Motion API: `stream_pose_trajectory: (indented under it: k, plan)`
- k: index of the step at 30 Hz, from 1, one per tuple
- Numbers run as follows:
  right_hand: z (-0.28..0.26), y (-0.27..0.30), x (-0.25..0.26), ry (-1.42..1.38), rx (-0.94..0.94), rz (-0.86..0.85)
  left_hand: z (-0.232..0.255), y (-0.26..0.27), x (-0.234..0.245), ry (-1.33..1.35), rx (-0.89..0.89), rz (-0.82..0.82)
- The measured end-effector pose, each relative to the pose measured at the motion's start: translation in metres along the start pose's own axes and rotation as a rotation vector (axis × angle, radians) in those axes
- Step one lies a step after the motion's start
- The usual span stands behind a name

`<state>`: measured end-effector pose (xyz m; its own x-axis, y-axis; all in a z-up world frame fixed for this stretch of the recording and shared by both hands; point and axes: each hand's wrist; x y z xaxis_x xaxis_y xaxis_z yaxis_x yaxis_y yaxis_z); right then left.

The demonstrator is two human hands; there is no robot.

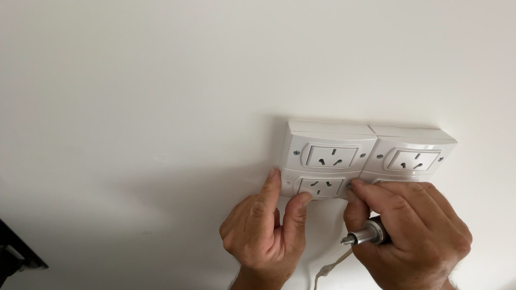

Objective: Using a screwdriver to remove and then secure electrical outlet plates to a wall.

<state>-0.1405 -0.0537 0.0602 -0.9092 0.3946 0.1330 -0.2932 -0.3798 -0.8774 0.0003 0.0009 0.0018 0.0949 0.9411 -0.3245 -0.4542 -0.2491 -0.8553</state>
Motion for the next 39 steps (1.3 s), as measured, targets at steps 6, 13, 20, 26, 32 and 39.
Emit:
stream_pose_trajectory:
  k: [6,13,20,26,32,39]
  plan:
    - [-0.001,-0.006,0.001,0.019,0.018,-0.019,0.000,-0.001,0.000,0.016,-0.003,0.000]
    - [0.002,-0.016,0.011,-0.072,-0.016,-0.115,0.001,-0.002,0.000,0.018,-0.003,-0.004]
    - [0.005,-0.024,0.015,-0.097,0.015,-0.174,-0.004,0.003,-0.003,0.023,-0.001,0.009]
    - [0.019,-0.013,0.017,-0.058,0.154,-0.255,-0.001,0.000,-0.002,0.023,0.001,0.007]
    - [0.028,-0.017,0.019,-0.047,0.299,-0.276,-0.003,-0.001,0.000,0.051,-0.058,-0.024]
    - [0.030,-0.033,0.024,-0.117,0.301,-0.310,0.020,-0.023,-0.006,-0.039,-0.429,-0.019]
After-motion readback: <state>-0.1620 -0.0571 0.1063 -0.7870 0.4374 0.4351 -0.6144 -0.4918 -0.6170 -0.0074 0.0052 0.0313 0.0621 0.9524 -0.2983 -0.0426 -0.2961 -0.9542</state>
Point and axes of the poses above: each hand's wrist, its own y-axis away from the middle knuckle, its own x-axis out of the back of the hand, z = x × y, and after that the axes turned 13 degrees about x, right-handed
